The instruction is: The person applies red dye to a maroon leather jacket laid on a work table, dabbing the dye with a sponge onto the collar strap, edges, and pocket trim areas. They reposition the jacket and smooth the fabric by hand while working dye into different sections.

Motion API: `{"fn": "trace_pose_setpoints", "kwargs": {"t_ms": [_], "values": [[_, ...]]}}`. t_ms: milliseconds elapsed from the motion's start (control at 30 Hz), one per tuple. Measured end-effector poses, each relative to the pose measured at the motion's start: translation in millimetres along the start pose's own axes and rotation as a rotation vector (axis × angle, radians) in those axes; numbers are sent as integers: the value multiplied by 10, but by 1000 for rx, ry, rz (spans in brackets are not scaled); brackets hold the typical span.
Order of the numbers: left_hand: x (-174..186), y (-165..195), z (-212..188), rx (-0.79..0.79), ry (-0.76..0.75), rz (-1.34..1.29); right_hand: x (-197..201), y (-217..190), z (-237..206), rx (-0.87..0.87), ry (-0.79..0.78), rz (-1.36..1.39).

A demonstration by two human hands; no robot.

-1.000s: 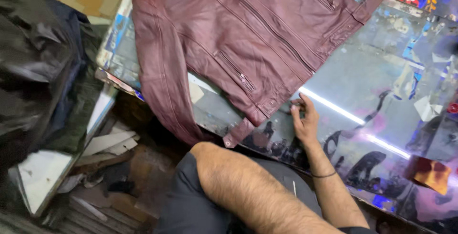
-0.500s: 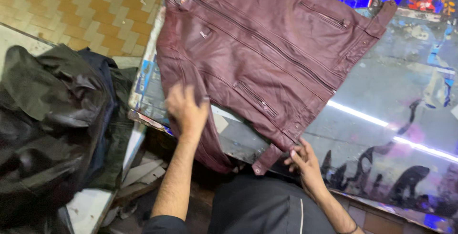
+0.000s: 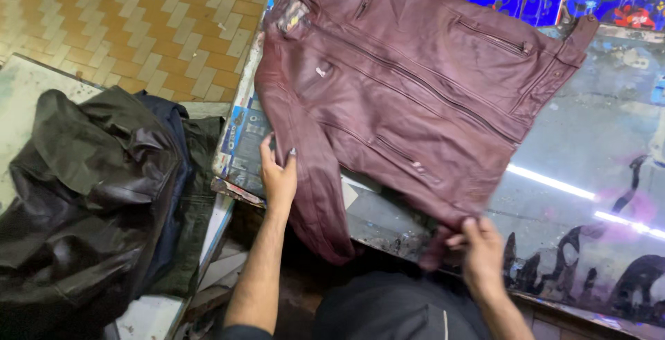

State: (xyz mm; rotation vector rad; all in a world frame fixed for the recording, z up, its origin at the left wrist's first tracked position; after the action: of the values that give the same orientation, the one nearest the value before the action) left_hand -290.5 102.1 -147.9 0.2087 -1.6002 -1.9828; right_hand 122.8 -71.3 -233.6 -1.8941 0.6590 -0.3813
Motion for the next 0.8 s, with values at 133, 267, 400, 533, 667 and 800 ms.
{"fn": "trace_pose_setpoints", "kwargs": {"t_ms": [133, 267, 400, 533, 667, 800], "values": [[301, 289, -377, -161, -169, 202, 880, -227, 3, 398, 193, -42], [517, 288, -998, 75, -714, 476, 1779, -53, -120, 412, 362, -85], [655, 345, -1186, 71, -947, 643, 2138, 195, -105, 294, 319, -269], [442, 403, -772, -72, -718, 557, 2206, 36, -3, 416, 178, -373], [-133, 485, -112, -378, -350, 249, 2095, -283, 130, 353, 318, -392], [-799, 384, 566, -257, -263, 389, 1706, -612, 277, 502, 435, -707]]}}
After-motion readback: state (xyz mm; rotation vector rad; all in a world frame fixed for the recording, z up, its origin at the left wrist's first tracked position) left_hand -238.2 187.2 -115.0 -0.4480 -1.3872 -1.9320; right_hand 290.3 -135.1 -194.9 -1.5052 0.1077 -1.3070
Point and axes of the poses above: each hand's wrist, its own z-axis towards the middle knuckle, its own x-axis out of the back of the hand, y = z × x, the point moved 4 cm from there along z, towards the middle knuckle, and after that the axes turned 8 degrees about y, right-handed, at the moved point
